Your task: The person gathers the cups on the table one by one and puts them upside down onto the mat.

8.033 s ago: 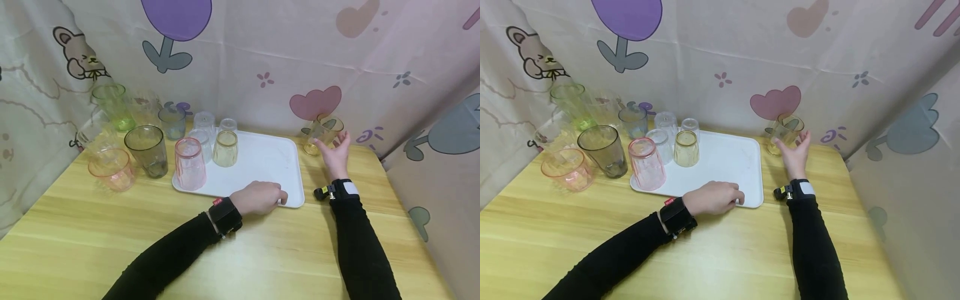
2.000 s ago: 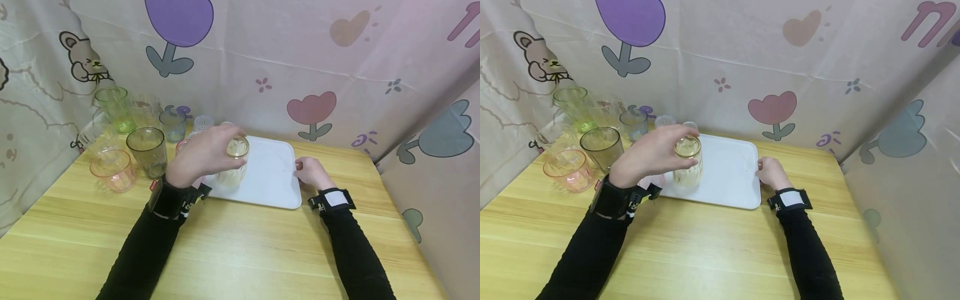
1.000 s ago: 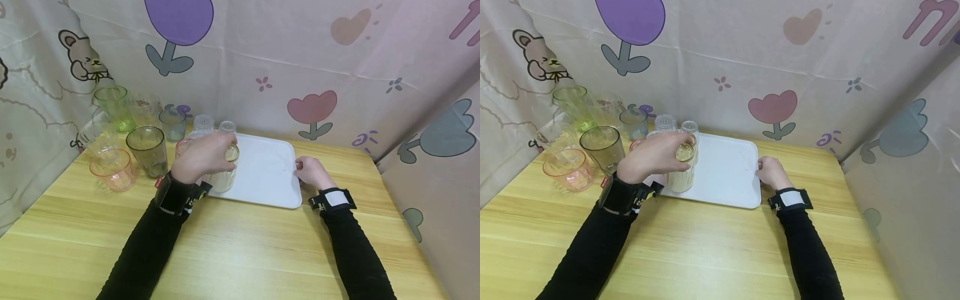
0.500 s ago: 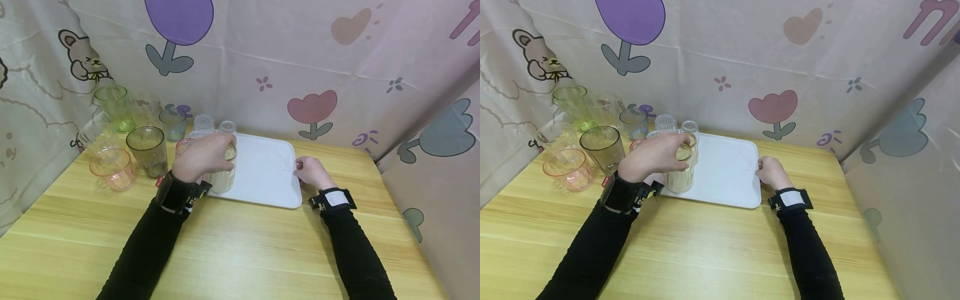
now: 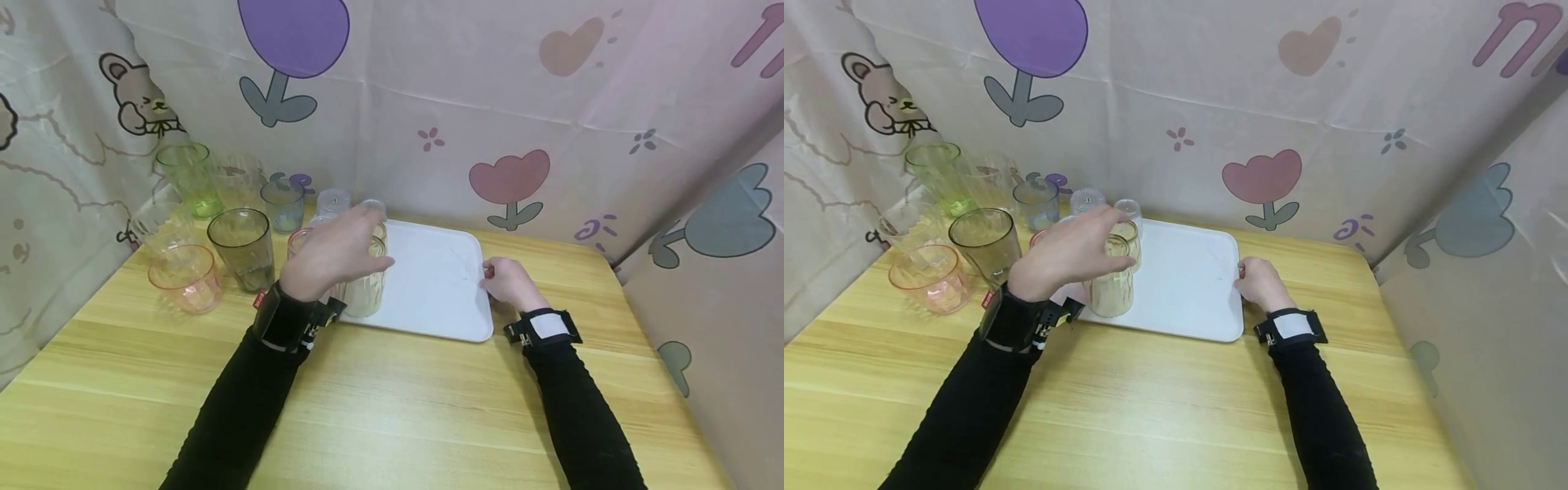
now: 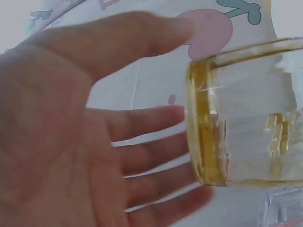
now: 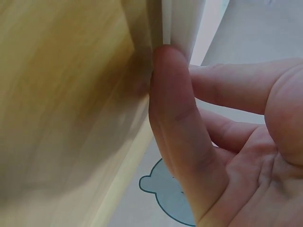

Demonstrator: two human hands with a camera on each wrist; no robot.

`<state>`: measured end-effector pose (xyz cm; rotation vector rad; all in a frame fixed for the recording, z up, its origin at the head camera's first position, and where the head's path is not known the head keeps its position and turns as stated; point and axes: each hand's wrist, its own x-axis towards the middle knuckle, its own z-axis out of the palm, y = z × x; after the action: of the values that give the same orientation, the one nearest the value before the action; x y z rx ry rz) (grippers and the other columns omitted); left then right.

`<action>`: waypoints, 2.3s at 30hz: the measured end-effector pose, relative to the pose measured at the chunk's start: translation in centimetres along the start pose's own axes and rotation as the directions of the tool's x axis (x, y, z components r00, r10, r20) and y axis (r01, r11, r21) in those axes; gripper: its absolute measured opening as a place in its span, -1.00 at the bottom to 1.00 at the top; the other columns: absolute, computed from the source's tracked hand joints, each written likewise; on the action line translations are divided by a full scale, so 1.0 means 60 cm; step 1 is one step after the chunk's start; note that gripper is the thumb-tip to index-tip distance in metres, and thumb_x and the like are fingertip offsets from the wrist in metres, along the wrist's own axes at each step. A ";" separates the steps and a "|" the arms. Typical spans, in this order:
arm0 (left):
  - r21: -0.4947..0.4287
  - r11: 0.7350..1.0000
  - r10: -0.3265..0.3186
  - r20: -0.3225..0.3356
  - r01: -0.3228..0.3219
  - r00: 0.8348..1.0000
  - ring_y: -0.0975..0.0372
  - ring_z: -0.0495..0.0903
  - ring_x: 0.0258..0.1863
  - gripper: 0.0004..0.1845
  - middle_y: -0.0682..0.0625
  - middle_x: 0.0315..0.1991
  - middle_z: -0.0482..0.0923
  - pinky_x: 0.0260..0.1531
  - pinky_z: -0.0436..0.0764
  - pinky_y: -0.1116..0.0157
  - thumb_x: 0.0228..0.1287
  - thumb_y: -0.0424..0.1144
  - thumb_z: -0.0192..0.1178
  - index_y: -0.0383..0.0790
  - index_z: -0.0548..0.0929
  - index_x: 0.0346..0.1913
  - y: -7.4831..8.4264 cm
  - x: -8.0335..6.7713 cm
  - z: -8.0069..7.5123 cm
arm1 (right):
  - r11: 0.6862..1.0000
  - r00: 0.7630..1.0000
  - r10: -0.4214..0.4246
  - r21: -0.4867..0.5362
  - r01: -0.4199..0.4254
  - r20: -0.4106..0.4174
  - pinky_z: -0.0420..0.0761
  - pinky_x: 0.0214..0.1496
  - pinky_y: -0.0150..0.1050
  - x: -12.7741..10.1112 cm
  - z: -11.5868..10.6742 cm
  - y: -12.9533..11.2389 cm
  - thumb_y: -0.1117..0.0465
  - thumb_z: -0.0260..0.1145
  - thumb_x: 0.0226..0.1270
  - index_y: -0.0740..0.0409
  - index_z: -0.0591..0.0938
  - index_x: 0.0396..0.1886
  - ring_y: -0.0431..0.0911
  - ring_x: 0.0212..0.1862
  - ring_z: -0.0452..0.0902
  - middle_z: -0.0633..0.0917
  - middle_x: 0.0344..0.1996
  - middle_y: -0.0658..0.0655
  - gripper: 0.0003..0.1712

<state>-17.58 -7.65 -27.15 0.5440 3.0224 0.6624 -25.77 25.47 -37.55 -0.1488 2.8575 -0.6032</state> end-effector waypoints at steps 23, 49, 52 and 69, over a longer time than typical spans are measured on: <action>-0.055 0.964 0.094 -0.846 -0.261 0.525 -0.08 0.47 0.28 -0.38 -0.34 0.29 0.45 0.35 0.45 0.07 0.37 -0.15 0.30 -0.44 0.47 0.37 -0.102 -0.081 -0.010 | 0.998 0.998 -0.060 0.005 0.060 -0.031 0.67 -0.08 -0.07 0.002 -0.001 0.013 0.38 0.24 0.45 0.51 0.50 0.27 0.11 -0.18 0.67 0.62 0.01 0.43 -0.55; -0.401 0.914 -0.352 -0.709 0.060 0.611 0.05 0.19 0.43 0.04 -0.14 0.53 0.10 0.48 0.18 0.02 0.17 -0.27 0.50 -0.06 0.12 0.63 -0.250 -0.232 0.019 | 0.998 0.999 -0.049 0.040 0.049 -0.005 0.68 -0.15 -0.15 0.002 -0.002 0.016 0.40 0.22 0.44 0.53 0.46 0.31 0.04 -0.27 0.70 0.60 0.02 0.43 -0.50; -0.507 0.850 -0.468 -0.600 0.144 0.649 0.00 0.05 0.55 0.22 -0.14 0.59 -0.02 0.55 0.05 -0.08 0.11 -0.19 0.58 0.04 -0.06 0.67 -0.273 -0.243 0.025 | 0.998 0.999 -0.054 0.041 0.054 -0.001 0.68 -0.15 -0.16 0.003 0.000 0.016 0.40 0.20 0.44 0.53 0.46 0.32 0.04 -0.26 0.70 0.60 0.03 0.44 -0.50; -0.587 0.752 -0.516 -0.243 0.299 0.821 -0.01 0.34 0.33 0.17 -0.37 0.51 0.10 -0.04 0.45 0.69 0.32 -0.18 0.46 -0.41 -0.24 0.62 -0.357 -0.271 0.039 | 0.998 1.000 -0.025 0.059 0.026 -0.016 0.65 -0.23 -0.21 0.004 -0.002 0.012 0.40 0.23 0.46 0.47 0.51 0.24 0.08 -0.22 0.64 0.59 -0.05 0.39 -0.59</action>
<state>-9.28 -30.34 -39.16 -0.3284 2.8866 1.6407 -26.07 26.15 -37.79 -0.1716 2.8527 -0.6953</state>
